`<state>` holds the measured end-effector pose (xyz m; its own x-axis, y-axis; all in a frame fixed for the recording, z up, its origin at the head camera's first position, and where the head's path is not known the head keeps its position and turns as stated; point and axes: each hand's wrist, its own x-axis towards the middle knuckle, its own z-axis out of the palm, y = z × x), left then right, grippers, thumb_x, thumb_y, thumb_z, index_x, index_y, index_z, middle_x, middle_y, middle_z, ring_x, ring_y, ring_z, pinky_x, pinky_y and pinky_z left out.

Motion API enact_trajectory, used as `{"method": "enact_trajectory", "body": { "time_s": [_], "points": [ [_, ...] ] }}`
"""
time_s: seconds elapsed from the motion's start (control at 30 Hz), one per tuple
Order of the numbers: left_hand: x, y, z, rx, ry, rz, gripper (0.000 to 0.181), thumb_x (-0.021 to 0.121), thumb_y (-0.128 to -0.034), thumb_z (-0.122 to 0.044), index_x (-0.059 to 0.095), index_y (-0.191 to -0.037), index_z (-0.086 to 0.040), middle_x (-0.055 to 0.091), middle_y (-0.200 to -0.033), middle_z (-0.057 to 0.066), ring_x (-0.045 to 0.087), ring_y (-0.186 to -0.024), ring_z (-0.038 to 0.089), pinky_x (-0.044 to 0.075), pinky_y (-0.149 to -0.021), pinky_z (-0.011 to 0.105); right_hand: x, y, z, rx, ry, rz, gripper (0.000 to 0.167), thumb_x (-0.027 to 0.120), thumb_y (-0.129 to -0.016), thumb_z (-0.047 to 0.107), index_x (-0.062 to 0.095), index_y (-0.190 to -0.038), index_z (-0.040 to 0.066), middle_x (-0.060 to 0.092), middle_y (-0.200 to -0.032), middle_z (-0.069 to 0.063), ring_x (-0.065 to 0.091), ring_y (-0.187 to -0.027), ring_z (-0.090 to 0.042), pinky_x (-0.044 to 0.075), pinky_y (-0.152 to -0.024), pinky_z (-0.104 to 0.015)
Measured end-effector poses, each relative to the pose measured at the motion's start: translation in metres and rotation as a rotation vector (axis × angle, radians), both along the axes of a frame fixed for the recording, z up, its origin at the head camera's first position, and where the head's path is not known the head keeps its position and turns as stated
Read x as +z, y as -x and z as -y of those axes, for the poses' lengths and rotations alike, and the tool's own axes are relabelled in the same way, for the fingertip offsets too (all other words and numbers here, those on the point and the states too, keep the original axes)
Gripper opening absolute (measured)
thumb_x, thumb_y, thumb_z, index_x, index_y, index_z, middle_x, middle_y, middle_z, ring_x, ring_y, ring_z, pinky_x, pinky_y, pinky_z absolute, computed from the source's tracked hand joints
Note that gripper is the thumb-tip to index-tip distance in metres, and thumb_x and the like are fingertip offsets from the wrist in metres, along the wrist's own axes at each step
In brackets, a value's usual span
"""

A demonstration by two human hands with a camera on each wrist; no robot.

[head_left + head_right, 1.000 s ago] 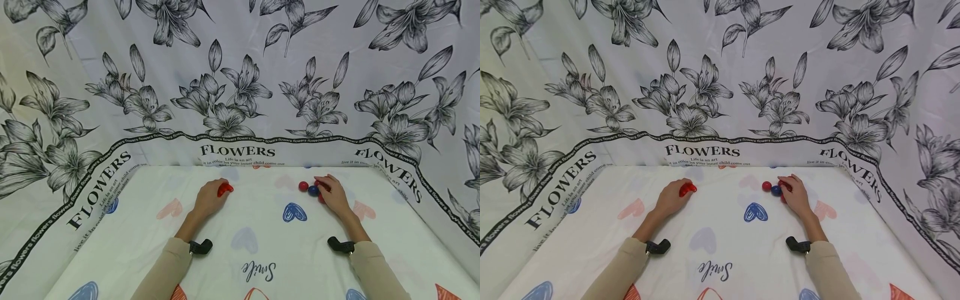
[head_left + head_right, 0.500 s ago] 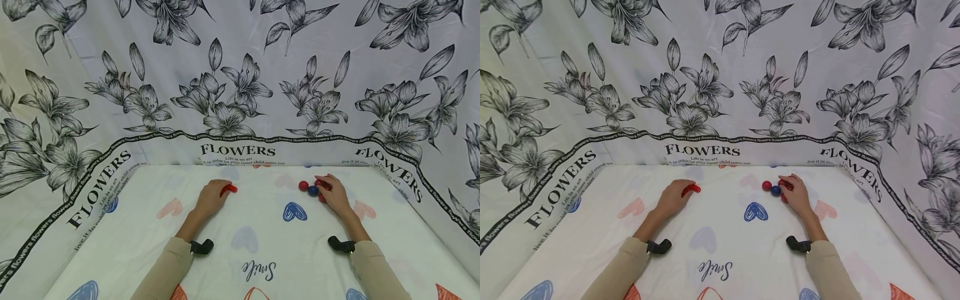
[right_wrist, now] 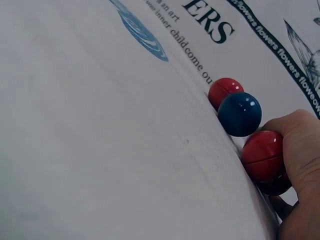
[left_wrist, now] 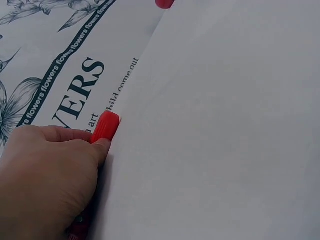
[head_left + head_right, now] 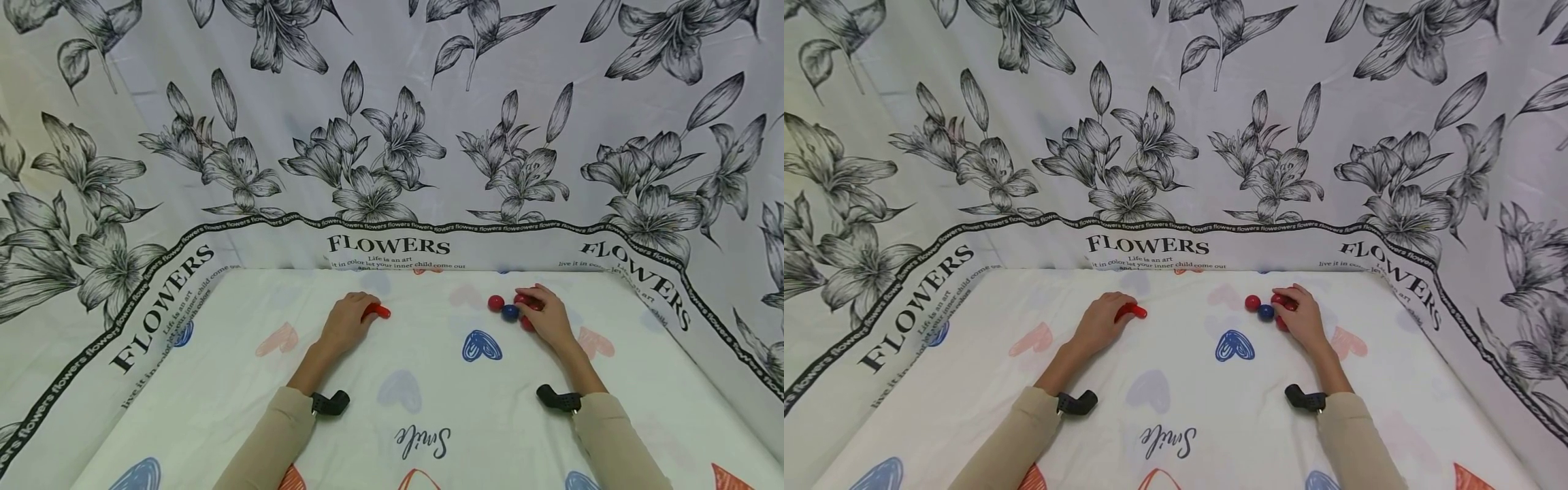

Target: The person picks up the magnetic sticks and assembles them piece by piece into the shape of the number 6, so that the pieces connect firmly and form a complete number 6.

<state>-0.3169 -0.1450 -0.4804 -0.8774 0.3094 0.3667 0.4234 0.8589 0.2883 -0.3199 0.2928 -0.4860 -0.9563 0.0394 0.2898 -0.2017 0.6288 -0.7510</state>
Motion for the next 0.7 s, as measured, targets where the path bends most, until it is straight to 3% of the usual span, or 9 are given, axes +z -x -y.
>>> {"method": "enact_trajectory", "body": {
  "time_s": [0.2, 0.37, 0.7],
  "points": [
    [0.0011, -0.0005, 0.0005, -0.047, -0.032, -0.044, 0.019, 0.067, -0.0881, -0.022, 0.066, -0.107, -0.021, 0.067, -0.105, -0.004, 0.059, -0.101, 0.019, 0.048, -0.091, 0.039, 0.0017, 0.0, -0.0004, 0.001, 0.007, 0.014, 0.037, 0.067, -0.088, 0.024, 0.063, -0.122, 0.008, 0.034, -0.148, -0.025, 0.025, -0.141, -0.042, 0.024, -0.108, -0.063],
    [0.0005, -0.0002, 0.0019, -0.083, -0.007, -0.065, 0.022, 0.066, -0.0885, -0.021, 0.068, -0.11, -0.018, 0.069, -0.102, -0.003, 0.061, -0.101, 0.019, 0.048, -0.091, 0.039, 0.0017, -0.0006, -0.0006, -0.003, 0.011, 0.037, 0.038, 0.065, -0.09, 0.026, 0.062, -0.124, 0.009, 0.032, -0.15, -0.024, 0.023, -0.141, -0.042, 0.023, -0.108, -0.063],
    [-0.001, 0.0002, 0.002, -0.083, -0.011, -0.083, 0.021, 0.066, -0.0886, -0.022, 0.068, -0.109, -0.018, 0.068, -0.1, -0.004, 0.06, -0.099, 0.019, 0.047, -0.09, 0.04, 0.0011, -0.0004, -0.0034, -0.003, 0.016, 0.055, 0.041, 0.064, -0.09, 0.032, 0.061, -0.126, 0.011, 0.032, -0.15, -0.023, 0.023, -0.142, -0.041, 0.023, -0.109, -0.062]
  ]
}}
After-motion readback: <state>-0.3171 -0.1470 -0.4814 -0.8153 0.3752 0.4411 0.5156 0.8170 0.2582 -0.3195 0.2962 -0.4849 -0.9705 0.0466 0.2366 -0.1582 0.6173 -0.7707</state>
